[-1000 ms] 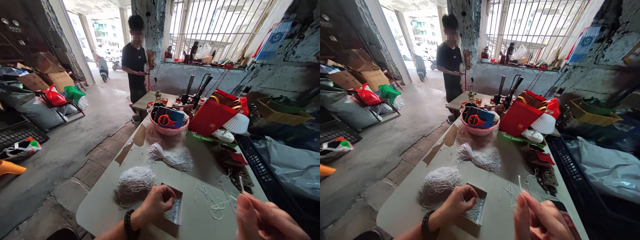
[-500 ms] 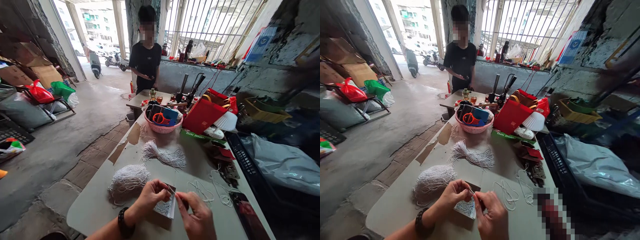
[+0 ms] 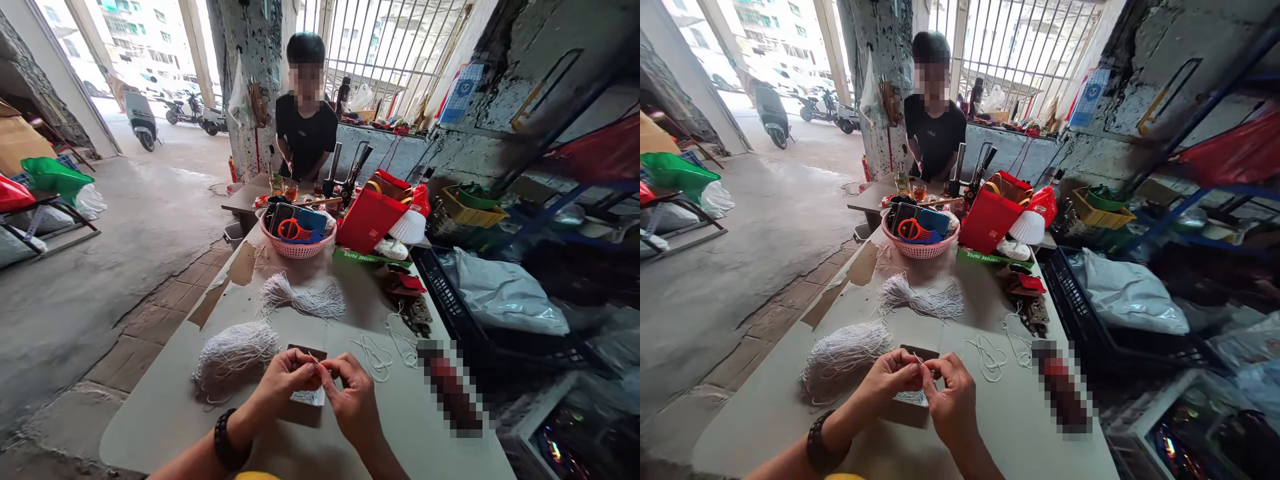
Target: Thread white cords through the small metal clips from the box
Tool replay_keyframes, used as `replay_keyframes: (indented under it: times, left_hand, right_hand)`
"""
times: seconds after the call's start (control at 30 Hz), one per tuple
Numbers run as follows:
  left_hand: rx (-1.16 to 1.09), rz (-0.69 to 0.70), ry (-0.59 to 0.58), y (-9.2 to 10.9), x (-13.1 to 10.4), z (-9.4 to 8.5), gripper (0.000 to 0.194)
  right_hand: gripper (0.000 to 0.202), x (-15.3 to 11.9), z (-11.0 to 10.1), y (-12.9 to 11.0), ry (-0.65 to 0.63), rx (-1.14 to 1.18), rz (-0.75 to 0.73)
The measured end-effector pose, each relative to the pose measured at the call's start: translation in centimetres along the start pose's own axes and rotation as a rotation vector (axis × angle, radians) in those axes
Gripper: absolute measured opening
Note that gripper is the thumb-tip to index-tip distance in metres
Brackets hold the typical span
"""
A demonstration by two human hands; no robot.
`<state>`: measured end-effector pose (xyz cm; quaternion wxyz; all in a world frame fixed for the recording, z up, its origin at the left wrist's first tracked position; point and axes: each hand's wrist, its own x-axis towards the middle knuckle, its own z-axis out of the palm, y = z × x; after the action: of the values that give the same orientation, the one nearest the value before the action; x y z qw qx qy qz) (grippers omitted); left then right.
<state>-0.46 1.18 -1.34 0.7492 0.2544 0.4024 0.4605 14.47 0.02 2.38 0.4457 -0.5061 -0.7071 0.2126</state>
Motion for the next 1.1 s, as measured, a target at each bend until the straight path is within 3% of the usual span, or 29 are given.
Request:
replay_keyframes:
  times: [0.27,0.47,0.7,0.9,1.1]
  left_hand:
    - [0.348,0.165,0.039,1.3,-1.3,0.5,0.048]
    - [0.394,0.266,0.185,2.8,-2.0,1.2,0.037]
    - [0.429,0.38,0.318,2.9,-2.2,1.6,0.036]
    - [0.473,0.48,0.357,2.5,-2.6,1.8,0.032]
    - [0.551,0.536,0.307,2.3,-2.9,1.6,0.022]
  right_hand:
    - [0.02,0.9,-0.7,-0.8,-0.133,0.183,0.22]
    - [0.024,1.2,-1.3,-1.4,-0.04,0.279,0.38]
    - [0.025,1.3,-0.9,-2.4,-0.124,0.509,0.576]
    - [0.023,1.5,-0.5,-2.6,-0.095,0.514,0.553]
    - [0.017,1.7,0.2,-2.1,-0.041,0.414,0.434]
